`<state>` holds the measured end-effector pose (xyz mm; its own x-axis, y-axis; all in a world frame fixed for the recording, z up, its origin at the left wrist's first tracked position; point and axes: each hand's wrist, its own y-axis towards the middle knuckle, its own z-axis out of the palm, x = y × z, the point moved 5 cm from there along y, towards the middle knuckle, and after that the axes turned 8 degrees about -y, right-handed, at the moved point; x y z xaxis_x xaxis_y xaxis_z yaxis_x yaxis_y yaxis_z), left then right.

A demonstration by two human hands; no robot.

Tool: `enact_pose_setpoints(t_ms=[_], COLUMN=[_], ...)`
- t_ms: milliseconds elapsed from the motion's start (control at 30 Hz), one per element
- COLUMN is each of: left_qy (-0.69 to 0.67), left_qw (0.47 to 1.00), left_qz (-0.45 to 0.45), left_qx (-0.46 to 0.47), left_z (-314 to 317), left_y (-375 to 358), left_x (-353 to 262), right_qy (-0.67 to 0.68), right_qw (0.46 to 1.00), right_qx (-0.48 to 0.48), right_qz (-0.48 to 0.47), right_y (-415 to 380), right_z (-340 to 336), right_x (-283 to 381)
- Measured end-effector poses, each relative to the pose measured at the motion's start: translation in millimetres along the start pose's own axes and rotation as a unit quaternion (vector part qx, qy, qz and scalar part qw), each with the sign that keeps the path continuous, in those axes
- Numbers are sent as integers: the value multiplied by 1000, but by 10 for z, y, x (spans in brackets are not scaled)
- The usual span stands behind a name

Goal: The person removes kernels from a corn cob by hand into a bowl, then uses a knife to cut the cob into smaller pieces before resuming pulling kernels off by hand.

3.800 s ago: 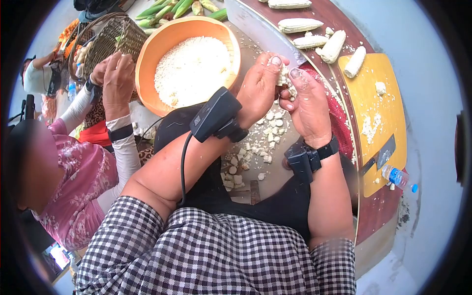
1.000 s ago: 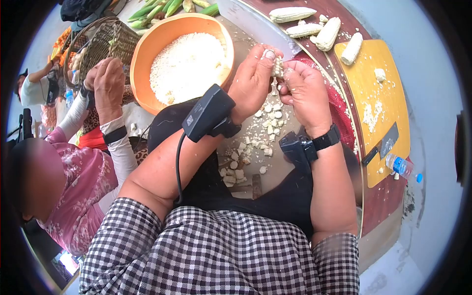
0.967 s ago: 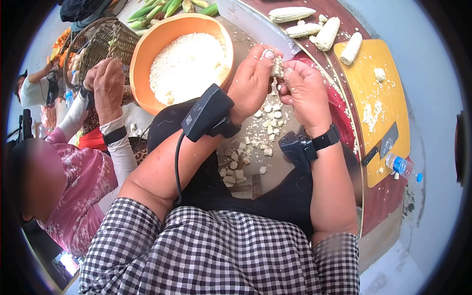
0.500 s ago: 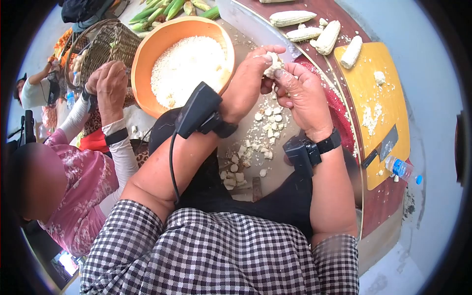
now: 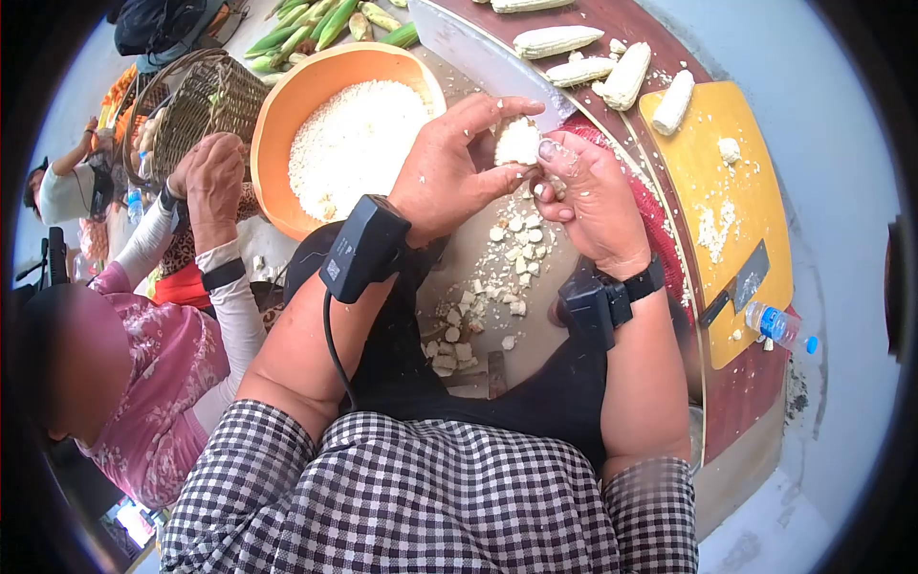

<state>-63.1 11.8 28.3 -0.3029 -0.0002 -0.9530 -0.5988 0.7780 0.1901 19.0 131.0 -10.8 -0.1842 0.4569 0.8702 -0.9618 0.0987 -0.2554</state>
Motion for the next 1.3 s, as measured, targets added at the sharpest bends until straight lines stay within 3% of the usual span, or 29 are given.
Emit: enact_pose_setpoints(t_ms=[33,233,433,633,733,933,1133,1300], left_qy=[-32,51,39,17,36,28,38,28], left_qw=[999,998,999,1000,999,999,999,998], left_qz=[-27,20,11,3,20,19,8,18], left_qx=[-3,16,16,15,10,17,30,48], left_z=[2,58,148,168,148,165,162,192], left_y=[-2,21,-1,-1,7,-5,-10,-15], left_x=[8,-76,35,-33,-24,-27,-7,7], right_qy=[-16,-150,-249,-231,-51,-180,-206,-249], right_qw=[1000,987,964,966,997,981,977,964], right_qx=[-3,-52,-94,-113,-59,-52,-41,-86], right_qz=[-6,-9,-11,-21,-20,-49,-39,-36], right_y=[-4,-54,-106,-105,-99,-101,-99,-140], right_z=[-12,-88,-92,-137,-148,-118,-146,-126], right_x=[15,72,73,55,25,38,13,39])
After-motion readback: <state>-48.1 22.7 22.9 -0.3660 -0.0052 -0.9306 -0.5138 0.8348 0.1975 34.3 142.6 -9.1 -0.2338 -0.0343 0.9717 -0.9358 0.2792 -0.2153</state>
